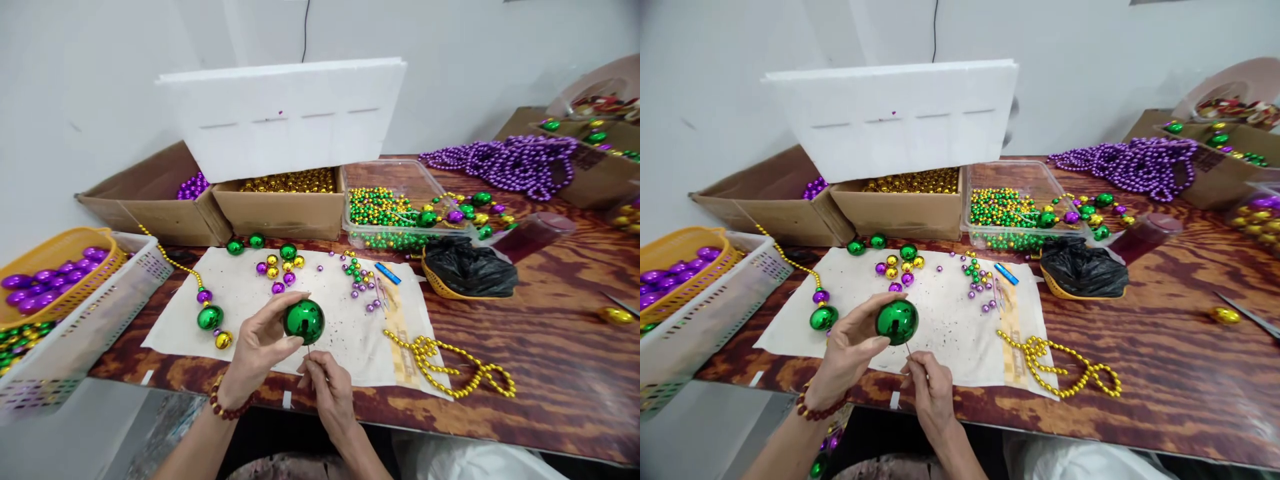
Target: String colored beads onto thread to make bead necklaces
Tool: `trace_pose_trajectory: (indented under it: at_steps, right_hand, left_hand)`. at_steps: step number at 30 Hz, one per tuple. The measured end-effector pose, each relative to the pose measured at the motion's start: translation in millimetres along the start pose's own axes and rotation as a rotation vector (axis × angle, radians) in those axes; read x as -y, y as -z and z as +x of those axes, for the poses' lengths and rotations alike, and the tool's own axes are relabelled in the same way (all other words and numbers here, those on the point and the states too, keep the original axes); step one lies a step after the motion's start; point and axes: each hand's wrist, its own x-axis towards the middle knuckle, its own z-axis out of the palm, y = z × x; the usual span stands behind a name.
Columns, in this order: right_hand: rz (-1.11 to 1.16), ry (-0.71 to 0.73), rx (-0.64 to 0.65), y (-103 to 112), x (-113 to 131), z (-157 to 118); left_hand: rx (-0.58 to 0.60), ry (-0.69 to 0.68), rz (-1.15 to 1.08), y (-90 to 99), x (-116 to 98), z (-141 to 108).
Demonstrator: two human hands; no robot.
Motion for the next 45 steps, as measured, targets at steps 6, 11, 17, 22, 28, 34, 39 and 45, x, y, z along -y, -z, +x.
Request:
trace_pose_trajectory:
  at_steps: [6, 11, 17, 22, 28, 34, 39, 45]
  right_hand:
    - [0.029, 0.016, 0.002, 0.3, -1.2, -2.8]
    - [0.012, 0.036, 0.008, 0.9, -3.1, -3.8]
    - [-0.066, 0.104, 0.015, 1.5, -3.4, -6.1]
    - [-0.083, 0.132, 0.005, 1.7, 0.0, -6.4]
    - [-0.029, 0.051, -0.019, -1.6, -3.3, -3.4]
    - [-0.112, 0.021, 0.094, 2.9, -9.5, 1.5]
    - [-0.313, -0.027, 0.104, 21.2, -23.0, -0.1]
    - [-0.287, -0.155, 0.034, 26.7, -37.5, -7.7]
  left_hand:
    - [-0.018, 0.04, -0.026, -0.8, 0.9, -0.7]
    - [-0.076, 0.09, -0.095, -1.2, 0.3, -0.8]
    - [-0.085, 0.127, -0.125, 0.4, 0.8, -0.6]
    - [-0.099, 0.138, -0.164, 2.2, 1.9, -1.4]
    - [-0.104, 0.116, -0.118, 1.6, -2.1, -5.8]
    - [-0.223, 0.086, -0.04, 10.2, -5.6, 4.1]
    - [-0.446, -0.049, 0.433, 78.0, 2.3, 59.0]
    - [-0.116, 0.28, 1.558, 140.7, 34.4, 127.1]
